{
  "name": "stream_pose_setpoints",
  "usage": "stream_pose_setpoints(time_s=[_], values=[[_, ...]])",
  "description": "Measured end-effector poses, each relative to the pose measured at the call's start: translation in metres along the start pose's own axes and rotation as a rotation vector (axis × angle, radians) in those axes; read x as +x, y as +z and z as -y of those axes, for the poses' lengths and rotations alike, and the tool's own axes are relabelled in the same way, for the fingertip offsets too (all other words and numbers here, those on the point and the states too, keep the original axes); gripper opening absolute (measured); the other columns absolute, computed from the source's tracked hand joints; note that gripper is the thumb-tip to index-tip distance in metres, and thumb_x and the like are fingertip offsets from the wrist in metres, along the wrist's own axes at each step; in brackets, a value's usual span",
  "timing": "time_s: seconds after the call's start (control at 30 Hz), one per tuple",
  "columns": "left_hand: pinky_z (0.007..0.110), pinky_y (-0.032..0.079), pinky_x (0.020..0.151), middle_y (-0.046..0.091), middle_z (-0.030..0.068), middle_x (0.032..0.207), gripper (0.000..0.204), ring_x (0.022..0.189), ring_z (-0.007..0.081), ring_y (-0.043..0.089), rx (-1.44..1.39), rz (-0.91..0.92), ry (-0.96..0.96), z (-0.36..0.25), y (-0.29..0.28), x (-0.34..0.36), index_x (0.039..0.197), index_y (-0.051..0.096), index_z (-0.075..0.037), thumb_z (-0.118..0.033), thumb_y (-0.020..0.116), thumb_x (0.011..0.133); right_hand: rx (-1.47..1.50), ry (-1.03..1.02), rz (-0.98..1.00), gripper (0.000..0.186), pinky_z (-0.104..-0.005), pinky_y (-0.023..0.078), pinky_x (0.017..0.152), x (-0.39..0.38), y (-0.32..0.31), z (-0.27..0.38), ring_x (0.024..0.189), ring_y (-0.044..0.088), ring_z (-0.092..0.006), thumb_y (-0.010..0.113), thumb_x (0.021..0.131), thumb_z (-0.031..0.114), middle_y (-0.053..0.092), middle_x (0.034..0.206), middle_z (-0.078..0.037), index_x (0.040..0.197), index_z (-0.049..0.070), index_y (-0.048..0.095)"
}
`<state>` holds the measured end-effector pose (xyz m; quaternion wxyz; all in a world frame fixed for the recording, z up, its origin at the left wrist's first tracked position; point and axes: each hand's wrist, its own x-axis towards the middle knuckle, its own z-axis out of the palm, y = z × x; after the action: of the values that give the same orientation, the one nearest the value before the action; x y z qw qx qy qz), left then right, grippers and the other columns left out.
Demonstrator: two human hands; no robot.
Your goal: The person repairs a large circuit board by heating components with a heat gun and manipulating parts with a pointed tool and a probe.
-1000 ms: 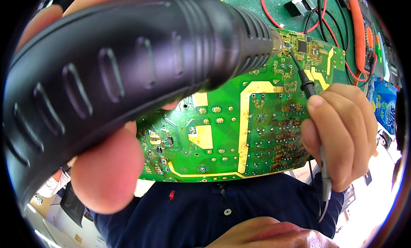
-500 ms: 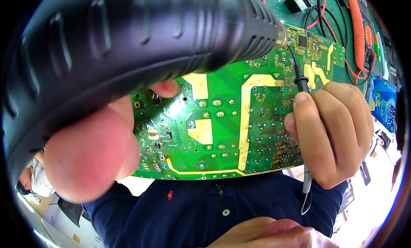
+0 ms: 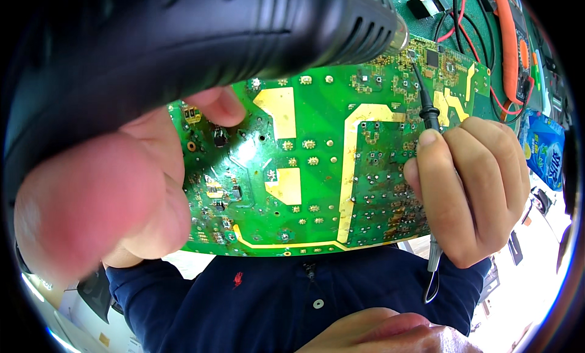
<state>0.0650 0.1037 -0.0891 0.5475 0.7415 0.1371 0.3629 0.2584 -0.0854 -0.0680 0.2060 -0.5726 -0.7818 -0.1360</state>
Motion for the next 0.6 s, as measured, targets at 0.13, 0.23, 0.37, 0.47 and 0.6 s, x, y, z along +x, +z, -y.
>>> stream_pose_setpoints(time_s=[0.13,0.23,0.37,0.47,0.6], values=[[0.022,0.046,0.061,0.050,0.0226,0.123,0.074,0.085,0.0177,0.058,-0.024,0.037,-0.010,0.005,-0.041,-0.004,0.118,0.051,0.003,-0.063,0.037,0.086,-0.027,0.029,0.004,0.028,-0.0319,0.046,0.047,-0.001,-0.001,0.000,0.059,0.057,-0.0263,0.073,0.062,0.005,0.055,0.067,-0.013,0.085,-0.006,0.060],[0.023,0.045,0.062,0.051,0.0218,0.121,0.071,0.084,0.0177,0.058,-0.041,0.058,-0.015,0.008,-0.039,-0.003,0.116,0.052,0.002,-0.061,0.036,0.087,-0.039,0.021,0.001,0.028,-0.0318,0.045,0.047,0.000,-0.004,0.002,0.059,0.056,-0.0264,0.072,0.060,0.004,0.055,0.066,-0.013,0.083,-0.006,0.061],[0.023,0.044,0.063,0.053,0.0206,0.119,0.068,0.084,0.0177,0.057,-0.054,0.092,-0.023,0.019,-0.052,0.006,0.113,0.054,0.002,-0.058,0.035,0.089,0.007,-0.009,-0.068,0.027,-0.0316,0.044,0.047,-0.001,-0.001,0.001,0.059,0.056,-0.0265,0.072,0.058,0.004,0.055,0.067,-0.013,0.081,-0.006,0.061],[0.024,0.044,0.063,0.054,0.0198,0.117,0.066,0.083,0.0177,0.057,-0.066,0.120,-0.029,0.010,-0.043,0.007,0.111,0.055,0.002,-0.057,0.034,0.091,-0.017,0.052,-0.009,0.028,-0.0313,0.045,0.048,0.001,-0.004,0.004,0.060,0.057,-0.0264,0.072,0.058,0.004,0.055,0.068,-0.012,0.082,-0.005,0.062],[0.025,0.043,0.064,0.056,0.0187,0.115,0.063,0.083,0.0176,0.056,-0.094,0.157,-0.037,0.014,-0.018,0.014,0.109,0.057,0.002,-0.054,0.033,0.093,-0.036,0.070,0.017,0.027,-0.0308,0.045,0.048,0.000,-0.004,0.006,0.062,0.057,-0.0259,0.073,0.059,0.004,0.056,0.069,-0.011,0.083,-0.004,0.062]])
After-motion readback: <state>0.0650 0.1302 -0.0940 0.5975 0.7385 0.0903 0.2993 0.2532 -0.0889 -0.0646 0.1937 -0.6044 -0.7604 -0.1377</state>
